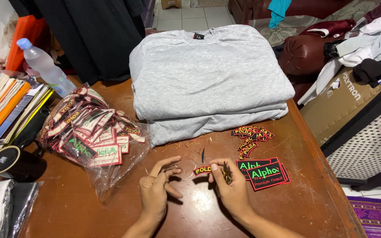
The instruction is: Trimming loose threads from embroidered patches using small scissors on a wooden table.
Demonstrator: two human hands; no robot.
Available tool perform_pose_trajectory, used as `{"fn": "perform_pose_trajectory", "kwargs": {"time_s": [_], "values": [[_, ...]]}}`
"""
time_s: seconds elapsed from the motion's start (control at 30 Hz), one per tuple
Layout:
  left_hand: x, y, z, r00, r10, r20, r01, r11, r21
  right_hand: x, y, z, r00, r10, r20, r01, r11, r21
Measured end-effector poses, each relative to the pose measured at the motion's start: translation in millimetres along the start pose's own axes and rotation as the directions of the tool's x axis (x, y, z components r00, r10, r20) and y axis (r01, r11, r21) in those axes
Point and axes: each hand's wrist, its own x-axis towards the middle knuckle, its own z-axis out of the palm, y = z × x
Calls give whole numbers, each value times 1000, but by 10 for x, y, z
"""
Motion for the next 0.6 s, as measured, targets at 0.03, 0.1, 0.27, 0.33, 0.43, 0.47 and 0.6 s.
{"fn": "perform_pose_trajectory", "kwargs": {"time_s": [0.03,0.1,0.27,0.33,0.43,0.47,0.6], "values": [[0,23,27,1000,-1,-1,1,1000,-1,0,-5,-5,1000,1,1,-1,1000,-1],[1,69,80,998,-43,-55,46,997,58,3,-18,-13,994,109,-20,-106,989,108],[2,49,148,983,-178,34,181,977,-115,12,32,3,990,133,48,-139,975,173],[-37,83,170,980,-186,69,193,974,-116,6,68,9,987,145,74,-156,971,180],[-80,42,199,955,-255,150,268,960,-74,23,135,5,990,109,92,-127,967,222],[-91,-1,200,953,-227,203,246,966,-77,17,137,11,988,138,68,-150,964,221],[-109,-158,213,930,-253,266,293,948,-123,26,67,27,983,184,10,-183,963,201]]}}
